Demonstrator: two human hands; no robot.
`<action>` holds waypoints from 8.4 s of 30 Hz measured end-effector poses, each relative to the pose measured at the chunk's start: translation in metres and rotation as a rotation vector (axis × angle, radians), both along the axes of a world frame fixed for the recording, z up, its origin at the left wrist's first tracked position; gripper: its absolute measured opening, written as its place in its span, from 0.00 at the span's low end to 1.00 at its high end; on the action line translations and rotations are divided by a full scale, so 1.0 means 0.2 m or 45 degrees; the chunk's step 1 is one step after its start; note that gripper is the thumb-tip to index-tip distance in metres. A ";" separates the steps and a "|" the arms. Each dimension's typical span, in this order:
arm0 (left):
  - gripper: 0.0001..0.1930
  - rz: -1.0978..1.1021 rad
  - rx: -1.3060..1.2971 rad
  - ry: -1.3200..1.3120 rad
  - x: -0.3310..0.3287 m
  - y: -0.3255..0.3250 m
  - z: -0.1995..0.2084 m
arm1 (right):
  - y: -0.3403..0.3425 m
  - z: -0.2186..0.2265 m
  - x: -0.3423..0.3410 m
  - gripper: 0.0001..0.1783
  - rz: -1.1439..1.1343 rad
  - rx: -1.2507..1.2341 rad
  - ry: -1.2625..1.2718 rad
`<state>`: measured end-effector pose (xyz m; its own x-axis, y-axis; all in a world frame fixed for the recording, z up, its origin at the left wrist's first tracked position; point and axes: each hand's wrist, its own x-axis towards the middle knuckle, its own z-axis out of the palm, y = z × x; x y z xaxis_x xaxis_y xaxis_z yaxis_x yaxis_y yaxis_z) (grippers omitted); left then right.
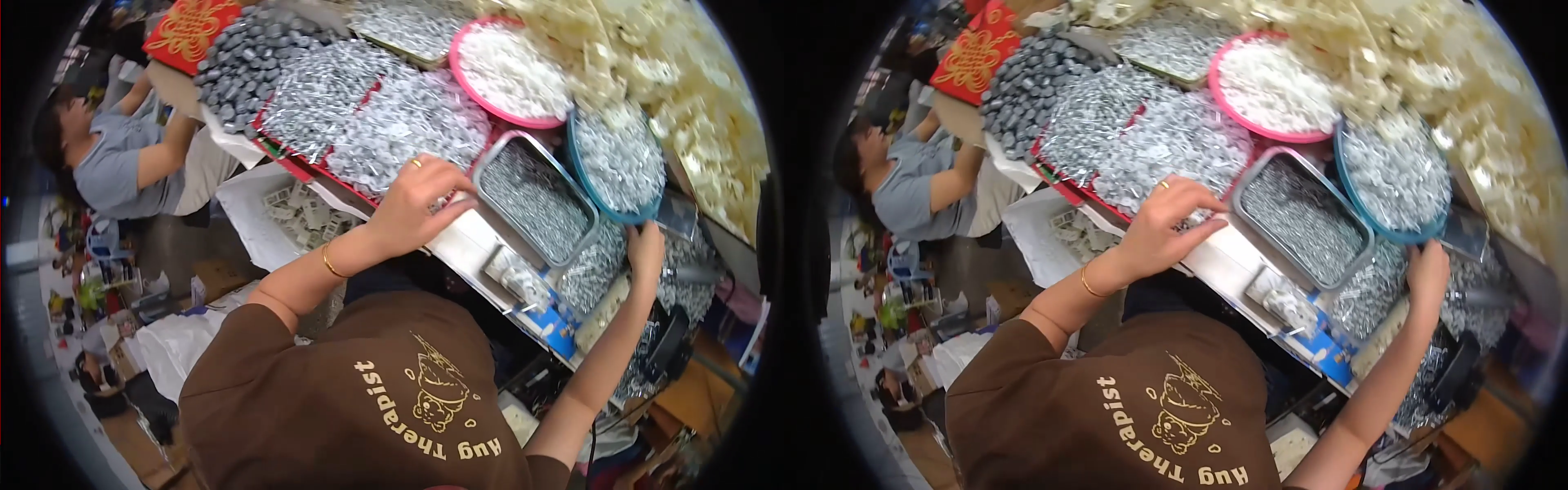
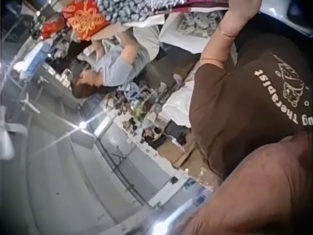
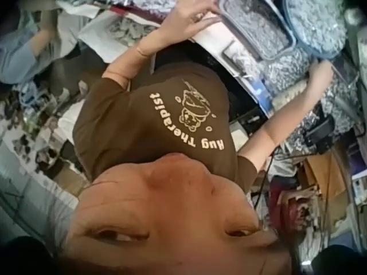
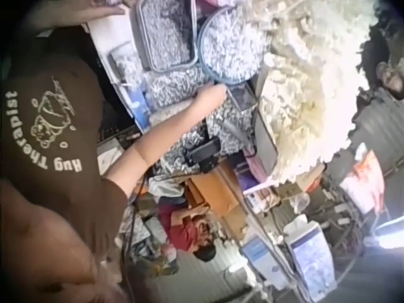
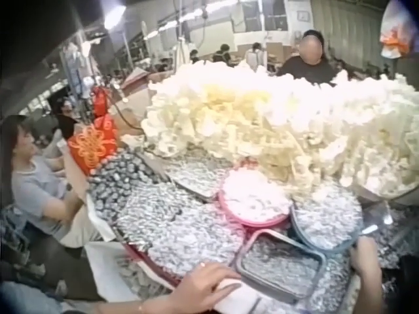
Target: Assembling small plastic components onto cards and using a handheld tool to finish the packaging.
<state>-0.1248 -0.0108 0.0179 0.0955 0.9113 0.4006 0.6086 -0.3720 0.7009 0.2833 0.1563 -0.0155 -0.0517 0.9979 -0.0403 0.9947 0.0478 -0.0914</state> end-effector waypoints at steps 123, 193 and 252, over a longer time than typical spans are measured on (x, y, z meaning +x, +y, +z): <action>0.26 -0.428 -0.358 0.170 0.40 -0.06 -0.02 | -0.99 0.15 -0.58 0.22 0.387 0.201 0.989; 0.18 -0.462 -0.437 0.096 0.45 -0.03 -0.06 | -1.11 0.03 -0.41 0.02 -0.015 0.236 1.152; 0.04 -0.451 -0.181 0.196 0.36 0.00 -0.01 | -0.55 -0.03 -0.49 0.05 0.407 0.377 0.868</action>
<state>-0.0534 -0.0104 0.0158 0.4627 0.8563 0.2297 0.5619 -0.4836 0.6711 0.1845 0.0455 -0.0220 -0.2540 0.8951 0.3664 0.6591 0.4375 -0.6117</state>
